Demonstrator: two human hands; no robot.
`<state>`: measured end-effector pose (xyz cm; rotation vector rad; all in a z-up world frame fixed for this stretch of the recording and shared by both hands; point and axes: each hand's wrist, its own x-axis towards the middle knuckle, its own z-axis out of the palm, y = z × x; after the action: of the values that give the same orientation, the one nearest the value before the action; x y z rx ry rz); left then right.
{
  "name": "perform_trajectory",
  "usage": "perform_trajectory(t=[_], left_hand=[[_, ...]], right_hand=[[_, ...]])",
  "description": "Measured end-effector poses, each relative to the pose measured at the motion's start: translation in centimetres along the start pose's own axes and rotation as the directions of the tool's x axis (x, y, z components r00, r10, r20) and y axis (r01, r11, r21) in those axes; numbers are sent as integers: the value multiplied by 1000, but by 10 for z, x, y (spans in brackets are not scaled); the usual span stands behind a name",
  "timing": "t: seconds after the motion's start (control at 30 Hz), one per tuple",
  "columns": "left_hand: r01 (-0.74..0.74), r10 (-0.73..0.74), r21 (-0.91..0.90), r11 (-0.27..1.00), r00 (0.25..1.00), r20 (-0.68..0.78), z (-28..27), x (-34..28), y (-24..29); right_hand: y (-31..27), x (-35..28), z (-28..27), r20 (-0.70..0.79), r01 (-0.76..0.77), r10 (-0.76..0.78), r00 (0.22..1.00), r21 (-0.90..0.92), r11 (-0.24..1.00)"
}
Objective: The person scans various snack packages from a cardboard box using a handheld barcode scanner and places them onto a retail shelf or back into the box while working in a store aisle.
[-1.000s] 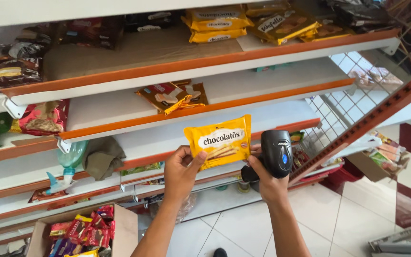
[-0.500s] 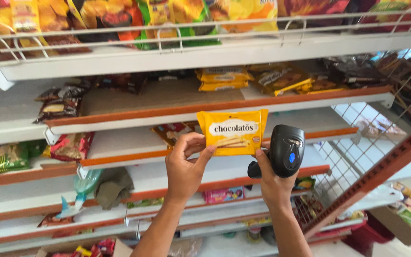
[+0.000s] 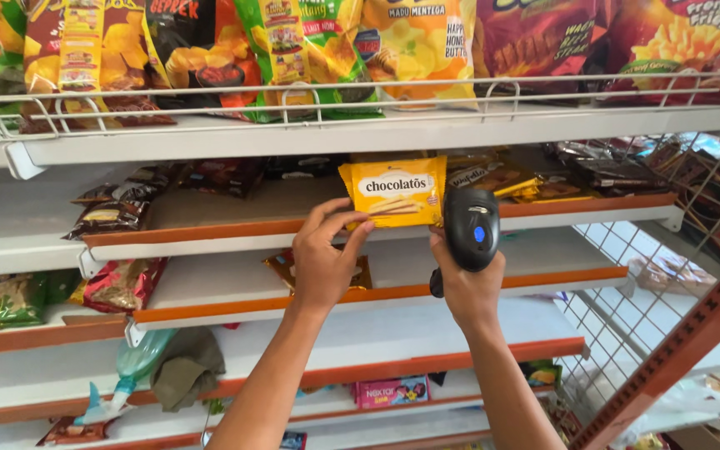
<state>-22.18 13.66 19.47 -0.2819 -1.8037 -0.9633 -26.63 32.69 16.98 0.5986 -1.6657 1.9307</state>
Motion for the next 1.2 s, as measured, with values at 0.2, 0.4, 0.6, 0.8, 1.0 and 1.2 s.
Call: perform_trajectory(t=[0.2,0.4,0.6,0.8,1.0,1.2], left_hand=[[-96,96,24,995,995,13,6,14,-5],[-250,251,217,944,968,25,5,20,-9],[-353,340,284,892,936,96,7,17,-23],[-337,313,299,893,941,125,7,14,-23],[-362,349,253,897,932,98,-3,7,-14],[-356,350,137,924,934,70,-41,-30,-10]], right_hand=[[3,12,5,30,0,0,1000,-22,1000],[2,26,8,43,-35,38,998,-66,997],[-1,40,5,91,-46,86,992,-375,926],[-1,33,9,100,102,-76,992,-295,950],[15,10,17,98,173,-166,981,-70,982],[36,-38,41,312,-2,-67,948,218,976]])
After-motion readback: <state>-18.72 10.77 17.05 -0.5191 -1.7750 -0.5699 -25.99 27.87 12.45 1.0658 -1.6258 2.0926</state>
